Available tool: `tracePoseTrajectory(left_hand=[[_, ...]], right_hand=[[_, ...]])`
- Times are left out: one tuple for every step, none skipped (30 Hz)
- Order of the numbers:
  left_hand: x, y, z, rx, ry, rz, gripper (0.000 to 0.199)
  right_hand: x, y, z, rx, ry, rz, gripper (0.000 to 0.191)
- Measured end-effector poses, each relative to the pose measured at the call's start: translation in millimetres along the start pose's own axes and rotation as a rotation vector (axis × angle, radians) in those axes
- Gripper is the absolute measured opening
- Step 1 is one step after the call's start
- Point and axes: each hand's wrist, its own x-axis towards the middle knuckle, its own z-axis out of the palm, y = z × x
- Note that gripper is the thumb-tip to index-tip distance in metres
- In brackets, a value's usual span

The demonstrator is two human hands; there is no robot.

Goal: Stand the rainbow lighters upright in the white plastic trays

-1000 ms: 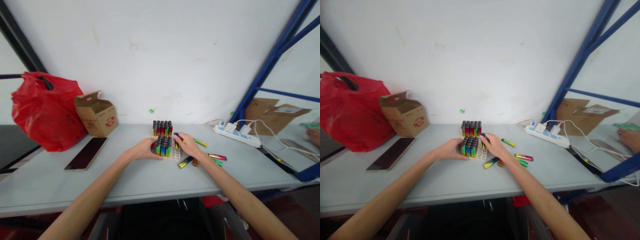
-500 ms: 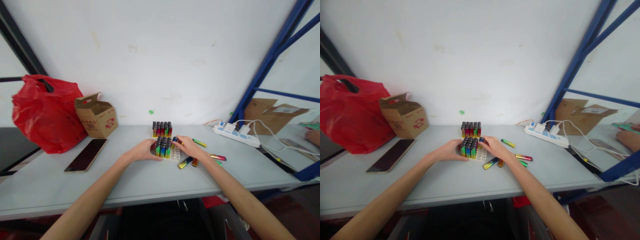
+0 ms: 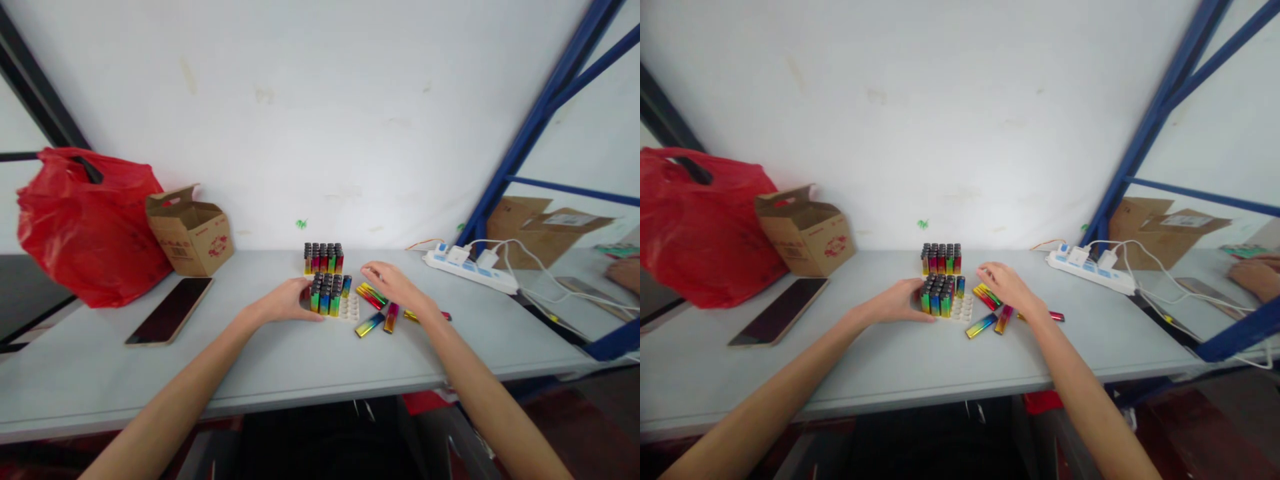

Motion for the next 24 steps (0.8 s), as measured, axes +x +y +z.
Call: tracePoseTrajectory(left_hand=[[0, 0, 0.1, 0.005, -0.001, -0.005, 0.064], [0, 0, 0.3, 0.011, -0.002, -0.01, 0.064], [0, -1, 0.5, 0.02, -0.001, -0.015, 0.064], [0, -1, 0.7, 0.029, 0.0, -0.021, 0.064], [0, -1, 0.9, 0.039, 0.003, -0.028, 0.065], [0, -2, 1.0, 0.045, 0.003, -0.034, 0.066], [0, -2, 1.0, 0.047, 0.001, -0.038, 0.067], [0, -2, 1.0, 0.045, -0.001, -0.038, 0.067], [0, -2, 0.9, 0.041, -0.002, -0.034, 0.067], [0, -2, 0.7, 0.036, -0.003, -0.027, 0.067], [0, -2, 0.5, 0.033, -0.001, -0.017, 0.067], [0, -2, 0.3, 0.03, 0.002, -0.006, 0.066], [1, -2, 0.1, 0.03, 0.006, 0.004, 0.065], [1, -1, -0.1, 0.03, 0.008, 0.011, 0.064], [1, -1, -0.2, 0.03, 0.01, 0.014, 0.063], [1, -1, -0.3, 0.03, 0.013, 0.015, 0.063], [0, -1, -0.2, 0.029, 0.015, 0.014, 0.063], [0, -1, -0.2, 0.026, 0.016, 0.013, 0.063], [0, -1, -0.1, 0.023, 0.016, 0.012, 0.063], [0, -1, 0.0, 0.018, 0.013, 0.012, 0.063], [0, -1, 0.1, 0.014, 0.01, 0.013, 0.063], [0, -1, 0.3, 0.01, 0.006, 0.015, 0.063], [0, -1, 0.4, 0.006, 0.004, 0.016, 0.063], [0, -1, 0.6, 0.005, 0.004, 0.013, 0.063]], right_hand=[[-3, 13, -4, -0.074, 0.032, 0.065, 0.031], [-6, 26, -8, -0.139, 0.051, 0.146, 0.027], [-10, 39, -11, -0.183, 0.046, 0.228, 0.025], [-13, 51, -14, -0.201, 0.015, 0.284, 0.024], [-15, 60, -15, -0.204, -0.033, 0.315, 0.022], [-17, 67, -16, -0.198, -0.072, 0.33, 0.021], [-19, 72, -17, -0.187, -0.096, 0.327, 0.018], [-19, 74, -17, -0.17, -0.096, 0.309, 0.016], [-19, 74, -17, -0.147, -0.07, 0.287, 0.015], [-18, 72, -17, -0.108, -0.029, 0.266, 0.015], [-16, 68, -16, -0.046, 0.015, 0.253, 0.017], [-15, 63, -15, 0.039, 0.054, 0.252, 0.021], [-13, 57, -13, 0.141, 0.082, 0.261, 0.026], [-11, 51, -11, 0.251, 0.1, 0.278, 0.031], [-10, 44, -9, 0.361, 0.108, 0.297, 0.036], [-8, 37, -6, 0.463, 0.107, 0.315, 0.04], [-6, 30, -4, 0.546, 0.102, 0.331, 0.044], [-5, 23, -1, 0.603, 0.101, 0.348, 0.046], [-3, 17, 1, 0.632, 0.11, 0.365, 0.047], [-1, 11, 3, 0.627, 0.129, 0.378, 0.047], [0, 6, 5, 0.593, 0.158, 0.383, 0.048], [1, 1, 7, 0.537, 0.195, 0.378, 0.049], [2, -4, 9, 0.473, 0.235, 0.366, 0.052], [2, -8, 10, 0.413, 0.268, 0.35, 0.056]])
